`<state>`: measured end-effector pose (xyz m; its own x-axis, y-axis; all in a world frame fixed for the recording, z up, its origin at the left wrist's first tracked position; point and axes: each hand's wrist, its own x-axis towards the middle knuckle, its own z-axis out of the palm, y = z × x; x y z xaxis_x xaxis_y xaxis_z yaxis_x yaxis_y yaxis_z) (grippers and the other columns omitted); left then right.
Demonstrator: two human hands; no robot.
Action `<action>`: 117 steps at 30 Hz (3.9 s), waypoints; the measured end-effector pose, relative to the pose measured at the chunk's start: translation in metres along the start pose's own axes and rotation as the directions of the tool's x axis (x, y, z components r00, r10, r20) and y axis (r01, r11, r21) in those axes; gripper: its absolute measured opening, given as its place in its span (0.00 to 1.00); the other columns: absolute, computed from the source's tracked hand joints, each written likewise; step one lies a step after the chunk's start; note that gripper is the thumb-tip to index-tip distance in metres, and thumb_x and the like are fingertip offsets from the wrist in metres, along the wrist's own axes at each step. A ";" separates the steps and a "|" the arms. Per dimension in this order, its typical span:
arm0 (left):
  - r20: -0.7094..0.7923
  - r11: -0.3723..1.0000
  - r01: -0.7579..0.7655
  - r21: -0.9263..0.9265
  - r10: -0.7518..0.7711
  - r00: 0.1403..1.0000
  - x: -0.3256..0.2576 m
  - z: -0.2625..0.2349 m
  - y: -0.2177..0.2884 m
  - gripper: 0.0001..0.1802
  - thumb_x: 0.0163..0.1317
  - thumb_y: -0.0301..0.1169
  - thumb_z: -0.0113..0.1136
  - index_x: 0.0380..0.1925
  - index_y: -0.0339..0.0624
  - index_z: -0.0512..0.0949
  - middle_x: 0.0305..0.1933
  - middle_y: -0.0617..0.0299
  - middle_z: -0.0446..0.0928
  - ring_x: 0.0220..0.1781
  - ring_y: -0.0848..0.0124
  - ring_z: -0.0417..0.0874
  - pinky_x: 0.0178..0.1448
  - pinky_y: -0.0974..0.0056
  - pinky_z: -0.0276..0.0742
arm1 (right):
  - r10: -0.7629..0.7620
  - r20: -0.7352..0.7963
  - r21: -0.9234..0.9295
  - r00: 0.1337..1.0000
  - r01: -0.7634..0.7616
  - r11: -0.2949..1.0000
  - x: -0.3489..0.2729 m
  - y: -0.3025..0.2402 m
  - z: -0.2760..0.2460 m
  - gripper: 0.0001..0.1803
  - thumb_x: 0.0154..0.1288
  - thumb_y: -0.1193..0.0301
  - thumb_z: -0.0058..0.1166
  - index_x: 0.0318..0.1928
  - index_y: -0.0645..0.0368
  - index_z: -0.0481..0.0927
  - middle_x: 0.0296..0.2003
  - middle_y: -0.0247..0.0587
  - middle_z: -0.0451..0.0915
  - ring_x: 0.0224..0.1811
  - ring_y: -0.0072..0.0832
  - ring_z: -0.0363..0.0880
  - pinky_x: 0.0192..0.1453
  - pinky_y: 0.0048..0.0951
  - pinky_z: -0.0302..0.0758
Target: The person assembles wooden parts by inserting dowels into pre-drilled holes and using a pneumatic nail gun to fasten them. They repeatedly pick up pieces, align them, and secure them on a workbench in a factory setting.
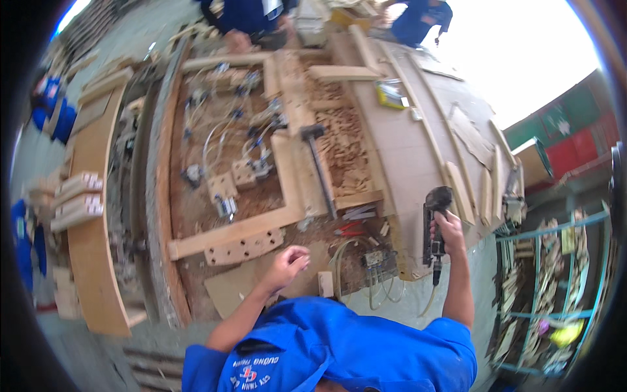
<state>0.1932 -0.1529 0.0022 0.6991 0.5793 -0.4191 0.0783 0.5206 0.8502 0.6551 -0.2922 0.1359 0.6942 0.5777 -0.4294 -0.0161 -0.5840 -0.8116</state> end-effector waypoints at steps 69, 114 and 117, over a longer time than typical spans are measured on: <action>-0.304 0.788 -0.370 0.493 0.554 0.775 0.052 -0.037 0.029 0.26 0.75 0.41 0.65 0.66 0.37 0.78 0.55 0.45 0.86 0.55 0.50 0.88 0.59 0.51 0.83 | -0.153 0.235 0.135 0.960 0.124 0.983 -0.055 -0.043 0.171 0.16 0.85 0.57 0.55 0.53 0.58 0.81 0.33 0.36 0.83 0.27 0.24 0.82 0.27 0.28 0.81; -0.298 0.123 0.271 0.955 0.408 0.863 0.001 -0.213 0.038 0.26 0.75 0.43 0.49 0.31 0.35 0.89 0.40 0.39 0.88 0.45 0.37 0.85 0.57 0.39 0.79 | -0.383 -0.130 -0.699 0.915 0.189 0.689 -0.092 0.147 0.147 0.30 0.69 0.67 0.64 0.69 0.61 0.76 0.67 0.63 0.76 0.65 0.60 0.81 0.66 0.52 0.81; -0.303 0.137 0.271 0.953 0.391 0.869 0.003 -0.214 0.040 0.28 0.75 0.44 0.47 0.31 0.34 0.89 0.40 0.38 0.88 0.45 0.37 0.85 0.58 0.39 0.79 | -0.384 -0.135 -0.681 0.913 0.196 0.706 -0.094 0.145 0.148 0.31 0.69 0.67 0.65 0.70 0.61 0.75 0.68 0.64 0.75 0.65 0.61 0.80 0.66 0.53 0.80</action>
<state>0.0461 0.0032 -0.0332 0.4229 0.8970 -0.1285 0.8772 -0.3697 0.3063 0.4807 -0.3468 0.0000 0.7376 0.6747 -0.0270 0.6146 -0.6873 -0.3870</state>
